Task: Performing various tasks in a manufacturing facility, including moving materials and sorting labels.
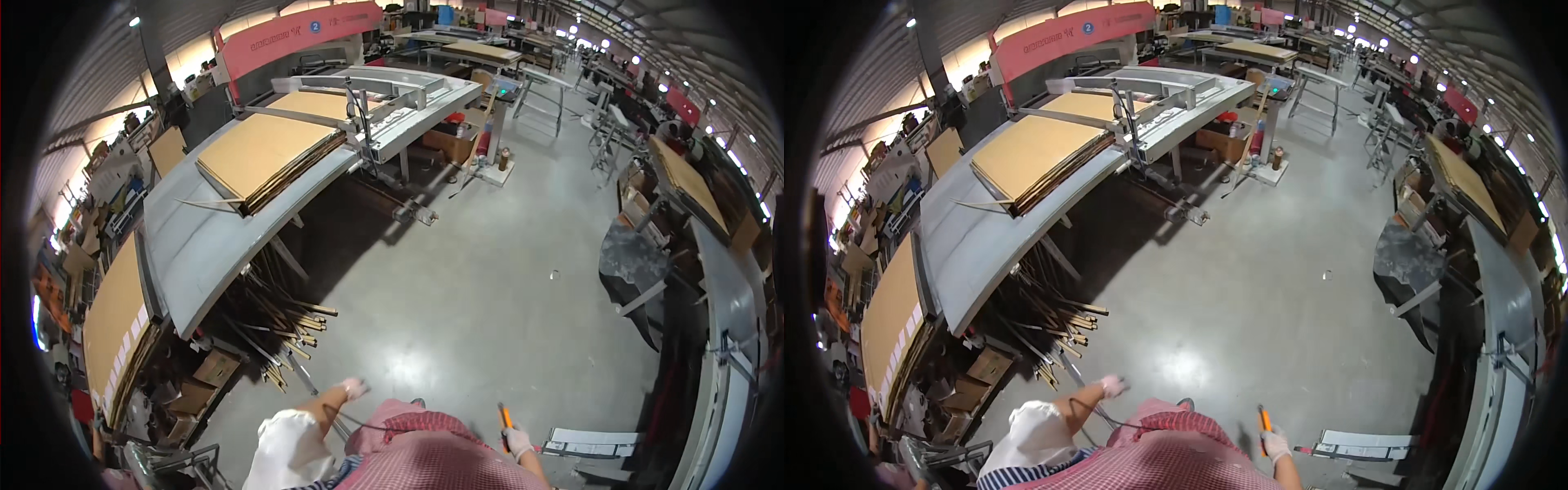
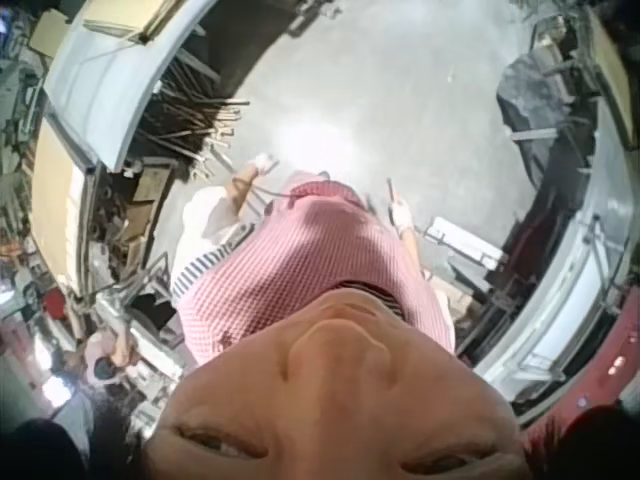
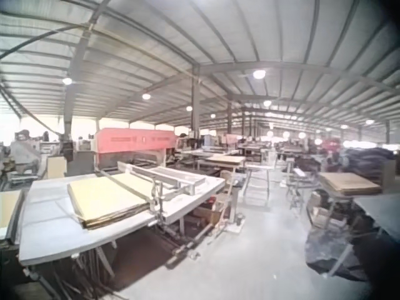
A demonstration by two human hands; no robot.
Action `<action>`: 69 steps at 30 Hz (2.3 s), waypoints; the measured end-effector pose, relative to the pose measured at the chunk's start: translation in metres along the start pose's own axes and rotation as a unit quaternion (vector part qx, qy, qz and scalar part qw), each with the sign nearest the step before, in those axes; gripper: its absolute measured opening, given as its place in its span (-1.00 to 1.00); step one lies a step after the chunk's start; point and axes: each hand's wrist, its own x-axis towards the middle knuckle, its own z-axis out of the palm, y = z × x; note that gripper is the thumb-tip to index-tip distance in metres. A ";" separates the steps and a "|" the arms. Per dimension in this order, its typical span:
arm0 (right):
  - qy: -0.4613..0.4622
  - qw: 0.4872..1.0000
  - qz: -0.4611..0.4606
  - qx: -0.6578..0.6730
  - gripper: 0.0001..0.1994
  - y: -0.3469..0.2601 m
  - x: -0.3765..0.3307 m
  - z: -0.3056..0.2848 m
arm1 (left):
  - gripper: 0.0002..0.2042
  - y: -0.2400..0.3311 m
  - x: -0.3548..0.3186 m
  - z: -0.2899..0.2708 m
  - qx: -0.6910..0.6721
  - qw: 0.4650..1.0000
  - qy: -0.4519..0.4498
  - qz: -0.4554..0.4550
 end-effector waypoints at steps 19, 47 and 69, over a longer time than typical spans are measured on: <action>-0.034 0.972 -0.035 0.229 -0.91 -0.336 0.659 -0.361 | -0.64 0.481 0.421 -0.330 -0.213 0.970 0.089 0.072; -0.013 0.996 0.086 0.024 -0.78 -0.797 1.506 -0.801 | -0.67 1.057 1.110 -0.972 -0.266 0.962 -0.062 0.014; -0.259 0.793 -0.064 -0.548 -0.36 -1.087 2.181 -0.950 | -0.65 1.381 1.530 -1.501 -0.469 0.847 0.089 0.236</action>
